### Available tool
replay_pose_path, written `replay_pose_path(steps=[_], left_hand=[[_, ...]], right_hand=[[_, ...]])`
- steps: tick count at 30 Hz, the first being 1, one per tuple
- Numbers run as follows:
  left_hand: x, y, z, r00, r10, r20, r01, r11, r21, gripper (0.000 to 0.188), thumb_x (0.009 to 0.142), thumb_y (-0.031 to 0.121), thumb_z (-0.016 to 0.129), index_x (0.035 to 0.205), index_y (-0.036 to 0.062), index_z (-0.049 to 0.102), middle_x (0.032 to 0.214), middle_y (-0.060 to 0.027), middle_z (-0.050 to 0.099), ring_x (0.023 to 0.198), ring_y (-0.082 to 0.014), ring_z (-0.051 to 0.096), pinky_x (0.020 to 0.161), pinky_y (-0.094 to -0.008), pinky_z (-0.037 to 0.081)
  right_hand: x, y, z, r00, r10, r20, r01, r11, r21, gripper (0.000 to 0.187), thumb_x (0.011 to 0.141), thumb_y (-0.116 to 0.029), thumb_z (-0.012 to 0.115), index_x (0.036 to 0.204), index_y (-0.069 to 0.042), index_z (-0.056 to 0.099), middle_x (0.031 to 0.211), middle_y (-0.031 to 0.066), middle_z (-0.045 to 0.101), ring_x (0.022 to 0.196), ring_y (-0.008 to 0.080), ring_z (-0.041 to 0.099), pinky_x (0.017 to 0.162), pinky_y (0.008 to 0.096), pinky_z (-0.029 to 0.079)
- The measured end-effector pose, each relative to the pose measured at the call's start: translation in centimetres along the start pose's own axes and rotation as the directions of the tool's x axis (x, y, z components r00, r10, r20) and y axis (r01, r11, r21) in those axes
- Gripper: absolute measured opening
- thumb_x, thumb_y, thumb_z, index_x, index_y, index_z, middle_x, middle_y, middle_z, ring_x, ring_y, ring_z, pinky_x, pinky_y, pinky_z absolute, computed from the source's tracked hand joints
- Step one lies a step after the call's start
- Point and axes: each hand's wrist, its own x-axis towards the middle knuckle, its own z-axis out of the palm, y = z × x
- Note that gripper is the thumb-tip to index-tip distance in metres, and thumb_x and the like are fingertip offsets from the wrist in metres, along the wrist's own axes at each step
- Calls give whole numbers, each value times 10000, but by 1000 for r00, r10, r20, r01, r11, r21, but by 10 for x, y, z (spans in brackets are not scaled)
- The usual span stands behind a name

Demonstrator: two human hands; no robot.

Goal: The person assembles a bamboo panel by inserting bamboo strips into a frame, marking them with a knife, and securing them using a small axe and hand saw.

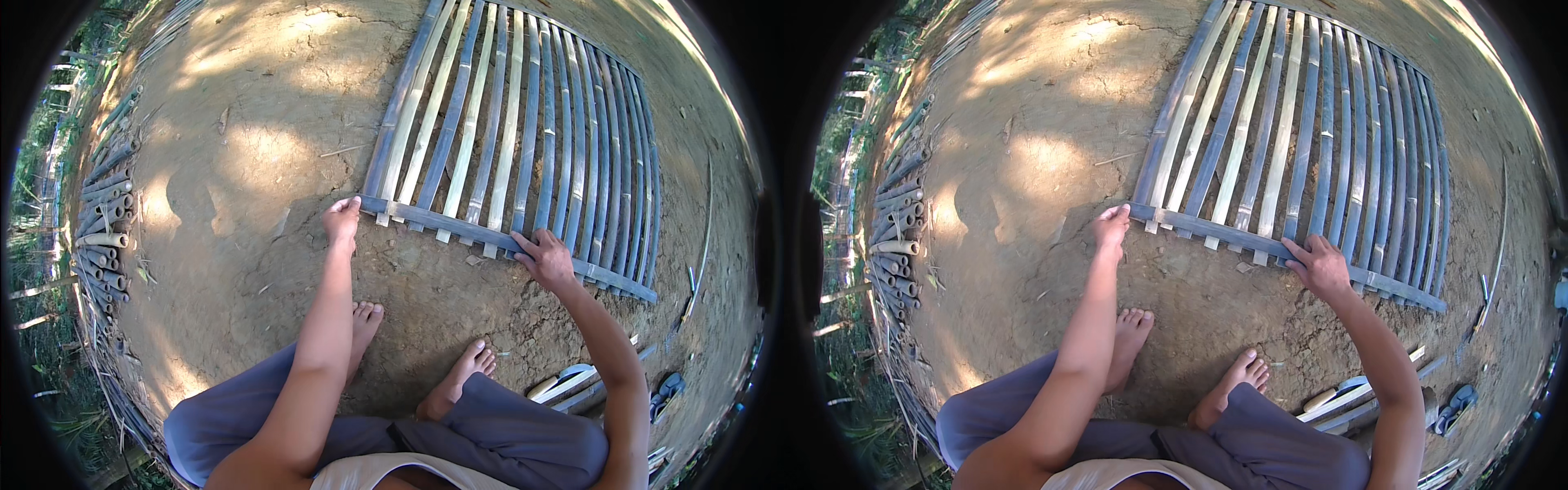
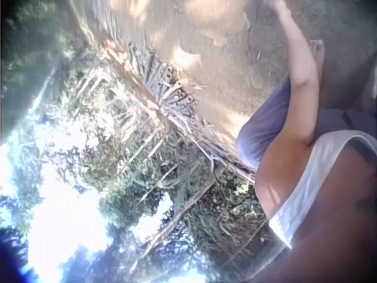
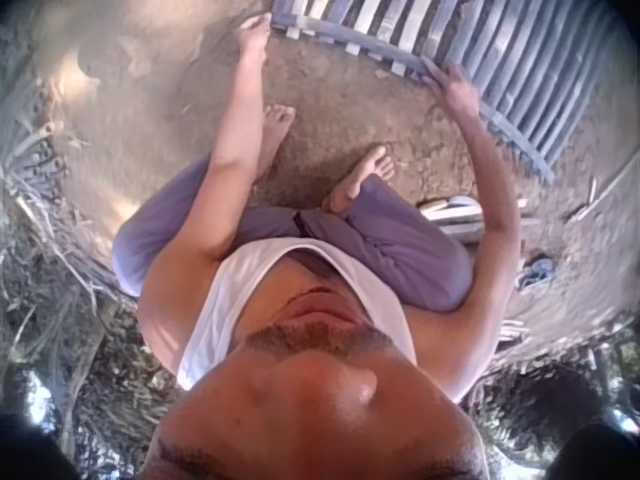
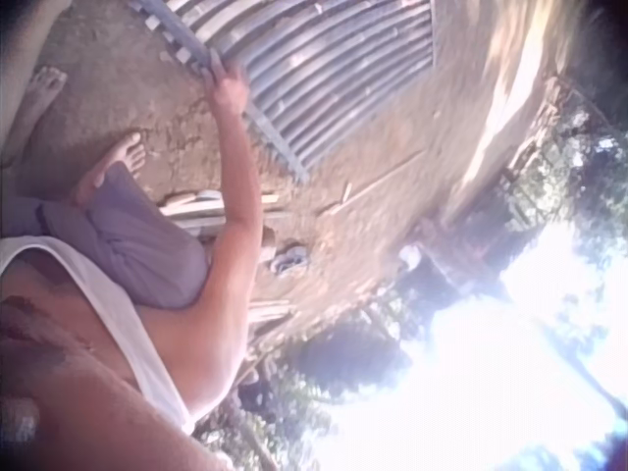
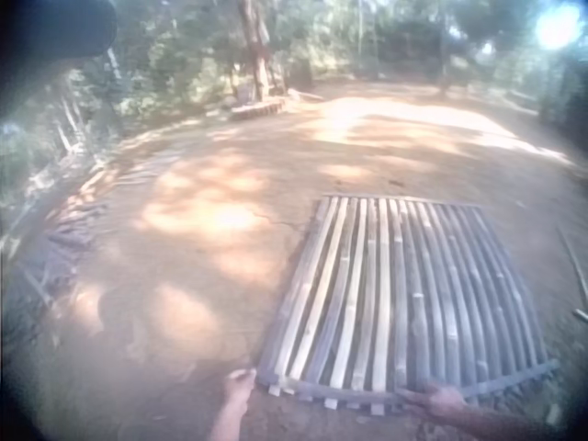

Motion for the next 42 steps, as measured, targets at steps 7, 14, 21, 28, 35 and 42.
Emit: replay_pose_path(steps=[7, 14, 21, 28, 35, 42], left_hand=[[8, 9, -7, 992, -111, 57, 105, 989, 103, 167, 969, 195, 771, 1034, 45, 735, 837, 10, 676, 700, -77, 601, 643, -221, 505], [9, 14, -5, 985, -161, 65, 152, 980, 130, 181, 964, 193, 776, 1041, 37, 729, 857, -11, 695, 692, -88, 622, 626, -212, 521], [16, 16, -15, 984, -169, 64, 154, 970, 187, 227, 952, 199, 790, 1081, 28, 715, 885, -8, 705, 719, -89, 641, 655, -229, 551], [22, 28, -12, 978, -187, 88, 174, 976, 134, 201, 945, 166, 793, 1054, 16, 717, 825, -16, 687, 645, -85, 611, 592, -215, 521], [71, -4, -34, 969, -171, 177, 144, 977, 156, 394, 939, 224, 802, 1237, -6, 688, 1008, -65, 731, 874, -171, 683, 862, -345, 577], [68, -6, -24, 950, -258, 178, 218, 952, 216, 216, 984, 236, 751, 1115, 71, 704, 831, 19, 645, 719, -89, 614, 676, -238, 563]], right_hand=[[-1, -5, 4, 1000, 3, -6, -4, 998, -60, 499, 919, -362, 744, 1402, -279, 648, 1002, 55, 542, 980, 253, 553, 884, 413, 510], [-8, 0, -1, 999, -4, 36, 7, 996, -87, 581, 930, -383, 729, 1474, -245, 580, 1118, 74, 571, 1073, 265, 562, 964, 423, 483], [-36, 10, 2, 995, 42, -90, -53, 992, -117, 538, 906, -285, 747, 1413, -172, 608, 1308, 97, 562, 1251, 310, 537, 1030, 477, 458], [-49, 17, 15, 987, 102, -125, -115, 988, -99, 489, 926, -210, 709, 1409, -194, 632, 1273, 92, 579, 1183, 298, 567, 1003, 478, 470], [-48, 19, 12, 979, 203, 33, -201, 978, -63, 534, 972, -223, 635, 1498, -236, 548, 1271, 96, 569, 1274, 269, 527, 1061, 446, 444], [-78, 32, 27, 976, 163, -143, -173, 983, -60, 445, 1005, -306, 617, 1443, -231, 617, 1278, 64, 589, 1264, 240, 533, 1053, 408, 450]])
